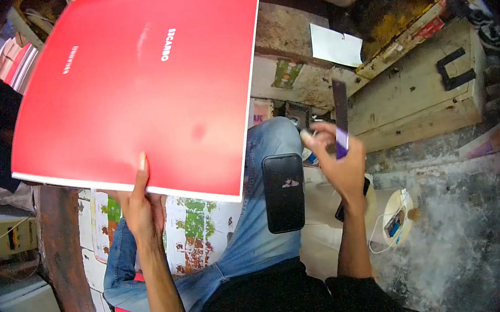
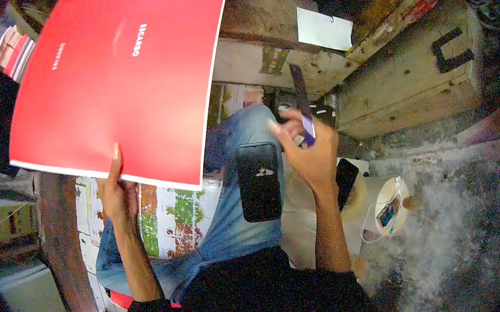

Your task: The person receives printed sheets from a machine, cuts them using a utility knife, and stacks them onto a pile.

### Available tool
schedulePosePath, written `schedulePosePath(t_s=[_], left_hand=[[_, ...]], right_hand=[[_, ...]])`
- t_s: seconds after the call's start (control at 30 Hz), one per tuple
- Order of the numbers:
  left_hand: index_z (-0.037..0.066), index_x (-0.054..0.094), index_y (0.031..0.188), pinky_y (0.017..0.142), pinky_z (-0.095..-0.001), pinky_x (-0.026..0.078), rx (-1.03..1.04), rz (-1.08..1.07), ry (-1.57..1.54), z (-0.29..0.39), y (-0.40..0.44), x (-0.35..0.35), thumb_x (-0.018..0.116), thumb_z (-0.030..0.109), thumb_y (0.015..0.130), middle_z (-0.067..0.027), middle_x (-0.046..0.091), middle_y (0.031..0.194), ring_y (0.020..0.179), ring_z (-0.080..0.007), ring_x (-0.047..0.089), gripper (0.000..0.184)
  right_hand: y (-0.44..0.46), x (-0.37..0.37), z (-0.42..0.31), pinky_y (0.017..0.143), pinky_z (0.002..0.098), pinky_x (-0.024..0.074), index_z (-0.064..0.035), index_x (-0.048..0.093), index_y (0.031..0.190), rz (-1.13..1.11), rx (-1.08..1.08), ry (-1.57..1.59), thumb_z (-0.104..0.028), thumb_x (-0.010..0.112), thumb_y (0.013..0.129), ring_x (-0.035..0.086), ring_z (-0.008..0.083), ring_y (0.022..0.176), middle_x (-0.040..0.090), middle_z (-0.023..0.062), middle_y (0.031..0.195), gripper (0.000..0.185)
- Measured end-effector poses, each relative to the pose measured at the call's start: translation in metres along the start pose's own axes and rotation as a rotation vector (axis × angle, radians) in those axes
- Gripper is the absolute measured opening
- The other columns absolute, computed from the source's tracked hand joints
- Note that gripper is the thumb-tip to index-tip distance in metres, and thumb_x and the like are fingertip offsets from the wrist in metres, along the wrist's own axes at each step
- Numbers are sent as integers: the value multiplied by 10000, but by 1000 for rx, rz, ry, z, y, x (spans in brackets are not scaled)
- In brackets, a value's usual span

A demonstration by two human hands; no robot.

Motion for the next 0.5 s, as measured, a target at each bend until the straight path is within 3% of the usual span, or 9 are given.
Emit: schedulePosePath(t_s=[0.07,0.1,0.27,0.43,0.5], left_hand=[[-53,381,1386,978,-342,502,10,-5,86,6,-13,-3,580,24,942,-166,524,1312,1146,-203,579,494],[-53,381,1386,978,-342,502,6,-2,87,7,-19,-7,580,24,942,-166,524,1312,1146,-203,579,494],[-75,420,1344,984,-325,474,55,63,136,17,-44,-28,579,17,943,-152,539,1286,1155,-178,561,441],[-53,429,1335,1009,-342,461,17,101,133,18,-67,-51,579,8,939,-147,540,1284,1168,-182,553,428],[-64,486,1295,1013,-375,435,37,114,191,20,-76,-63,598,77,945,-140,557,1248,1146,-194,554,393]], right_hand=[[-22,-2,44,620,230,461,-14,685,942,28,55,-118,-308,846,738,580,72,658,643,12,710,393],[-34,2,64,620,226,459,4,673,941,-2,54,-113,-353,850,729,576,72,664,630,7,733,452],[-72,17,79,629,241,471,2,633,856,-201,311,40,-233,868,721,552,75,671,603,9,797,359],[-87,22,85,701,214,466,-3,602,893,-308,237,137,-150,839,756,540,57,756,601,24,872,311],[-94,22,89,737,218,462,4,607,942,-274,235,145,-154,839,757,536,60,781,602,23,901,336]])
Point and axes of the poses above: each hand's wrist, its own y-axis towards the middle knuckle, its own x-axis out of the palm, z = x × y, the point moved 7 cm from there along y, towards the middle knuckle
